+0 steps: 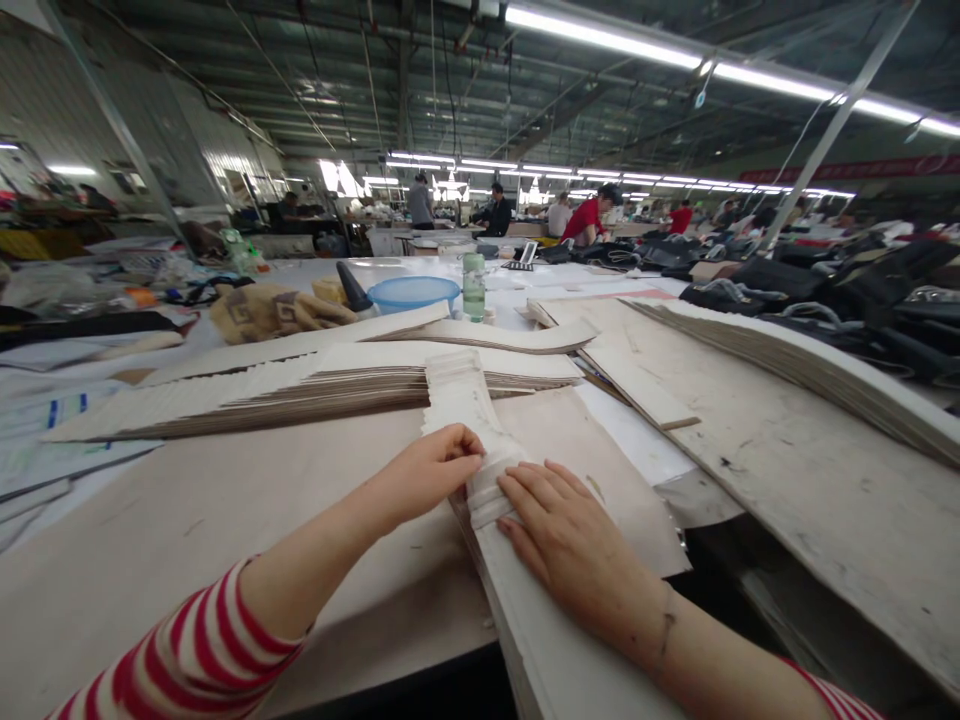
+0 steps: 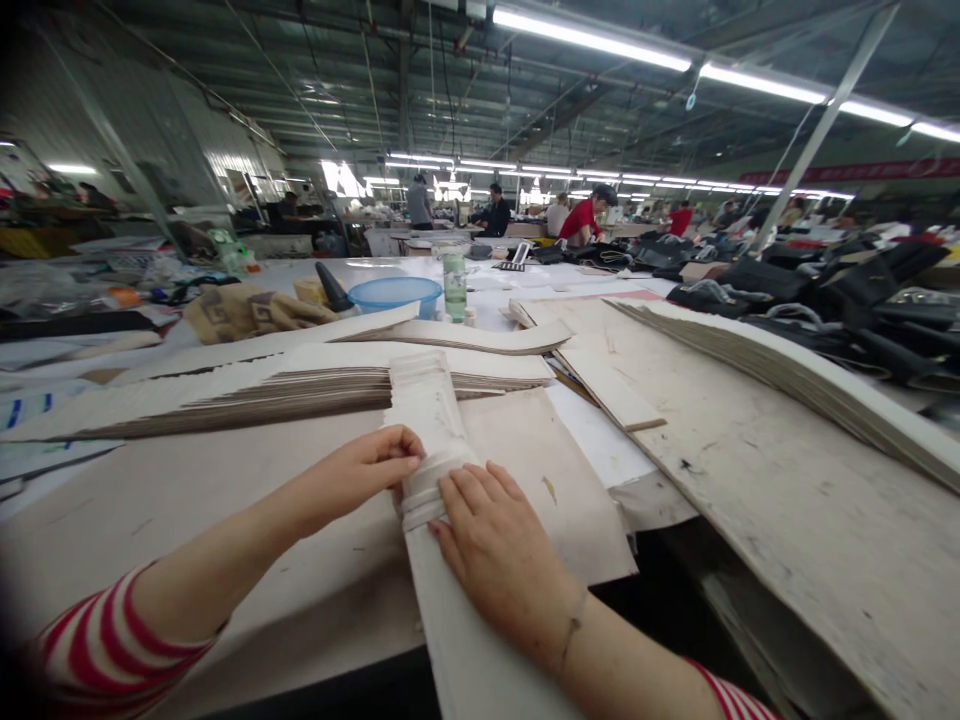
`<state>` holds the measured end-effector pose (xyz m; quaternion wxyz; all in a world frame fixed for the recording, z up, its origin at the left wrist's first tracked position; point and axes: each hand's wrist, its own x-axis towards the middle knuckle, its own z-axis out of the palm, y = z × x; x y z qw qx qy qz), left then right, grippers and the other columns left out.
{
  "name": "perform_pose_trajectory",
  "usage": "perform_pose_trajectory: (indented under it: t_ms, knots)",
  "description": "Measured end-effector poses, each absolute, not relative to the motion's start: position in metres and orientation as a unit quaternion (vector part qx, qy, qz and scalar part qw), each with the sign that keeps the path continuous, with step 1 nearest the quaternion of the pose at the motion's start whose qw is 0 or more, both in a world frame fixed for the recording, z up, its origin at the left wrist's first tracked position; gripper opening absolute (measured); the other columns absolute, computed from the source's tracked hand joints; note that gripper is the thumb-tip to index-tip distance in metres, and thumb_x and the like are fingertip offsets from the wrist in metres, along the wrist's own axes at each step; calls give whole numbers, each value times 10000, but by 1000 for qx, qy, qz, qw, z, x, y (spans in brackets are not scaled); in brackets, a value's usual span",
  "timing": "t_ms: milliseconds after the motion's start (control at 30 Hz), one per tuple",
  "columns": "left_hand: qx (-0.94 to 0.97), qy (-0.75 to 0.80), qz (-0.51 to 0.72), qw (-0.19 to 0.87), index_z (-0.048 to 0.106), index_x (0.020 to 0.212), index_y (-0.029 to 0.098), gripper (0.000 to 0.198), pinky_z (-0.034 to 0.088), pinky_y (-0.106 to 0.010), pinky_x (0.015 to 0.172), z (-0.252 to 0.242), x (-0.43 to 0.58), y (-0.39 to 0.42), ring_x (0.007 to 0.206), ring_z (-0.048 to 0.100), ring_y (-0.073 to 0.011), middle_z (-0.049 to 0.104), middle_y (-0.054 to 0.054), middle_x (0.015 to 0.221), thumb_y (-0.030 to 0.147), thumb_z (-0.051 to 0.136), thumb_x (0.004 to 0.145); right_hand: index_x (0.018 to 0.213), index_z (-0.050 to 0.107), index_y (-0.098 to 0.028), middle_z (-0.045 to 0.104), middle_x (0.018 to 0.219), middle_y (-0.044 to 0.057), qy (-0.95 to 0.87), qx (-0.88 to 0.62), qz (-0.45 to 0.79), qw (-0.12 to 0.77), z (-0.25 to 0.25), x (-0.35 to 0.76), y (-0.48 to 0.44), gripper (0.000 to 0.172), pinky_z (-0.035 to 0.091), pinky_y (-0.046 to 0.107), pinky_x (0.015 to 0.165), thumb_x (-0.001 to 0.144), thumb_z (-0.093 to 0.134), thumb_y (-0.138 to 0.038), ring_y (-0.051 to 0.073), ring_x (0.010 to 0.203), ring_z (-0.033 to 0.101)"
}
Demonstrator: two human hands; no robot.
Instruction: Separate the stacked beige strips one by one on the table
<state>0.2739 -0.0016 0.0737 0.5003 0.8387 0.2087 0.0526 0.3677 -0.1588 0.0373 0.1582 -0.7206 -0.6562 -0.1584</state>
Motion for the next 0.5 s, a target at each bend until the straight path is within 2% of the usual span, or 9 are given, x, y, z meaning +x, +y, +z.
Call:
perform_pose_trajectory:
  t_ms: [100, 167, 267, 367, 500]
  knots:
    - [796, 222, 42, 562, 451, 1123, 188, 414, 410, -260, 669, 72, 280, -3, 757, 520, -147, 556, -5, 819, 408, 447, 773, 1135, 513, -119, 570, 1131, 88, -652, -722, -166, 159, 36, 367, -159, 313, 351, 395, 977, 869, 418, -256, 202, 1054, 495]
    - [804, 212, 42, 554, 366, 1224, 188, 503, 400, -251, 682, 70, 286, -5, 771, 517, -143, 553, 1, 821, 357, 477, 763, 1145, 502, -114, 565, 1137, 92, -653, -721, -165, 159, 36, 366, -159, 324, 351, 398, 979, 866, 423, -258, 205, 1063, 489]
    - [843, 204, 25, 497, 319, 1262, 183, 577, 370, -220, 577, 68, 292, -9, 633, 479, -114, 490, 43, 694, 204, 488, 710, 1153, 488, -109, 556, 1144, 103, -655, -719, -162, 166, 38, 363, -163, 344, 356, 400, 979, 851, 447, -268, 209, 1070, 485]
    - [866, 171, -23, 468, 334, 1253, 196, 607, 307, -196, 478, 69, 292, -13, 537, 408, -91, 410, 71, 611, 132, 464, 663, 1123, 501, -133, 568, 1109, 94, -661, -715, -146, 173, 40, 359, -171, 316, 359, 392, 981, 843, 462, -275, 200, 1051, 501]
    - [893, 123, -62, 428, 371, 1235, 183, 613, 320, -205, 498, 70, 291, -14, 560, 424, -102, 429, 70, 610, 113, 459, 633, 1104, 507, -157, 583, 1066, 80, -662, -718, -122, 176, 41, 354, -179, 290, 356, 391, 982, 841, 466, -272, 194, 1025, 519]
